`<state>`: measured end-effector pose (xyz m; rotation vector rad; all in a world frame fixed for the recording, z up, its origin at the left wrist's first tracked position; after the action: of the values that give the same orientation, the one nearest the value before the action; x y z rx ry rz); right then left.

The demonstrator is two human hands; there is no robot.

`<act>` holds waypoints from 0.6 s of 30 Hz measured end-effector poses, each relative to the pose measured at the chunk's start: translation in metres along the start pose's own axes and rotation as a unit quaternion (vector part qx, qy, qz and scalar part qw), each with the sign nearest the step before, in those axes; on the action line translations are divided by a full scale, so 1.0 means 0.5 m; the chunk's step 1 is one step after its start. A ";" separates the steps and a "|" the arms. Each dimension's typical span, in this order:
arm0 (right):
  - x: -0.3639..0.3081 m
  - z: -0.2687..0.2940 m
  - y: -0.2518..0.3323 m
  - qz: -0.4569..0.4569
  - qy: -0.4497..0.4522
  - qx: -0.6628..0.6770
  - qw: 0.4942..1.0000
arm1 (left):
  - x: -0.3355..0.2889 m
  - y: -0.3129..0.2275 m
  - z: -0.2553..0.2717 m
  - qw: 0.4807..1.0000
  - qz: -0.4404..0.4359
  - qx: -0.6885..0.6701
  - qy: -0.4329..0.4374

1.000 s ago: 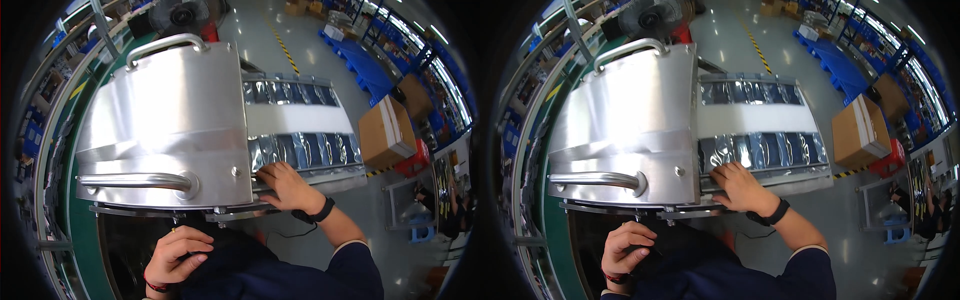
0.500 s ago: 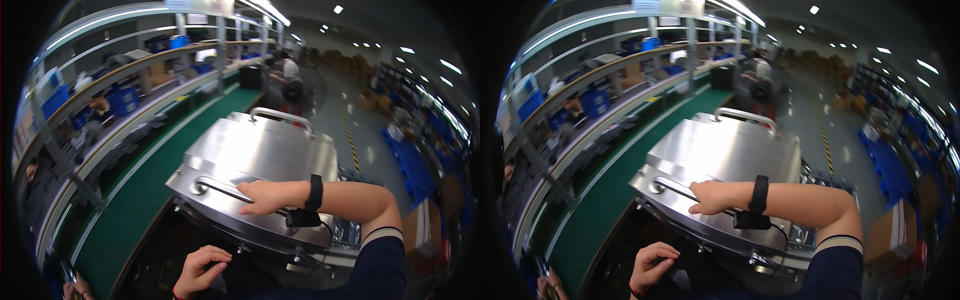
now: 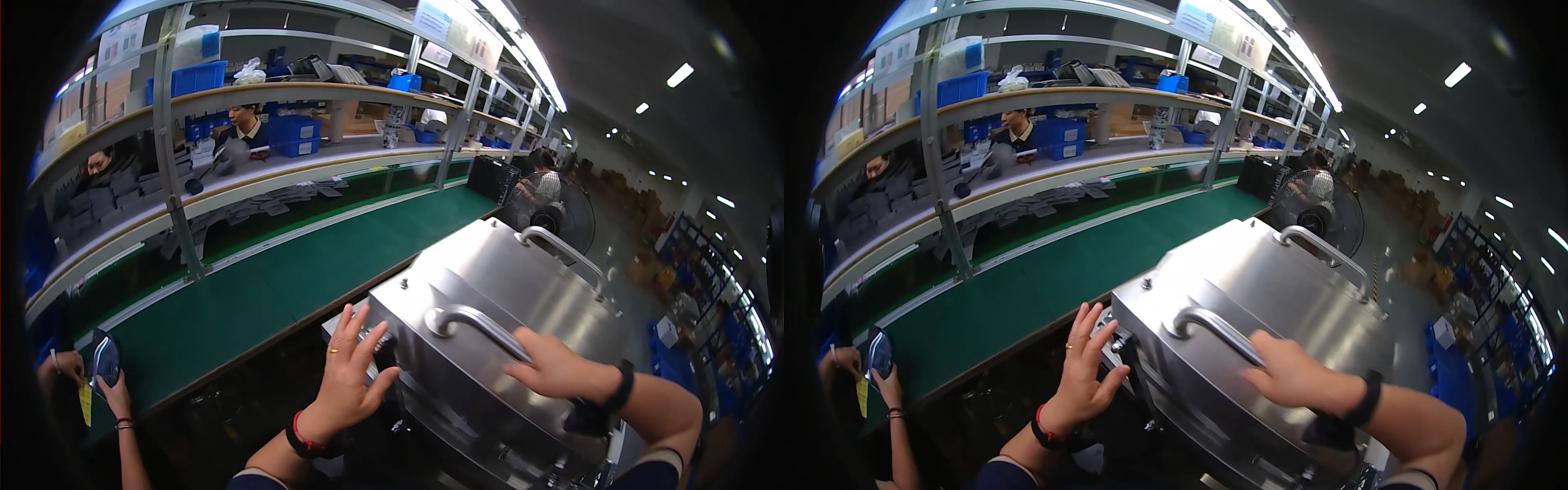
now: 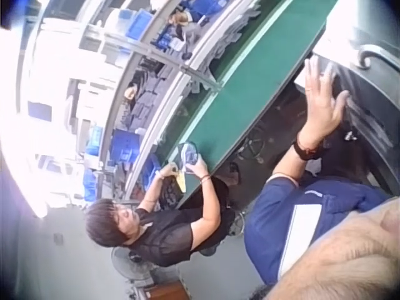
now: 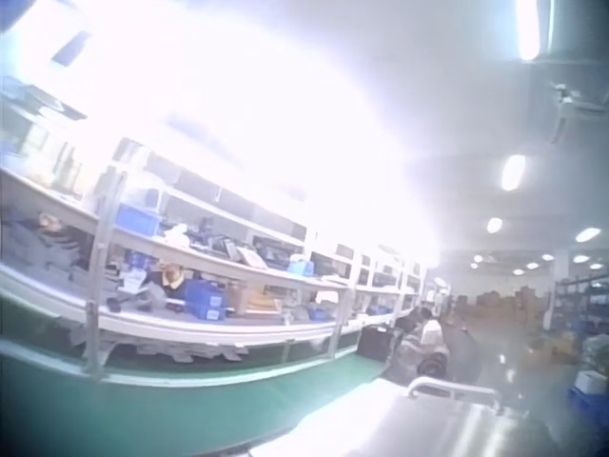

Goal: Arranging and sealing silver material pouches on an industrial machine.

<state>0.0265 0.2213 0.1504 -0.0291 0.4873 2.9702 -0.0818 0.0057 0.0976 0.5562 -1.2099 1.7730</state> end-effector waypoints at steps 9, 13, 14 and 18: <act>-0.294 0.064 -0.083 -0.190 -0.076 -0.062 0.977 | 0.002 -0.167 -0.224 0.962 -0.208 -0.026 0.175; -0.441 0.008 -0.177 -0.306 -0.143 -0.128 0.932 | -0.083 -0.264 -0.313 0.918 -0.278 -0.135 0.248; -0.470 0.000 -0.200 -0.340 -0.156 -0.132 0.918 | -0.110 -0.283 -0.339 0.905 -0.287 -0.158 0.271; -0.552 -0.109 -0.271 -0.545 0.135 -0.062 0.825 | -0.178 -0.327 -0.448 0.860 -0.327 -0.131 0.369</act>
<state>0.3180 0.2966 0.0669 -0.5462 0.1789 1.8442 0.1286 0.1902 0.0172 0.0638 -0.5867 1.0380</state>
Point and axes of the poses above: each hand's wrist, its own x-axis towards the middle knuckle, its own z-axis out of the back of the hand, y = z × x, the point moved 8 cm from there along x, towards the middle knuckle
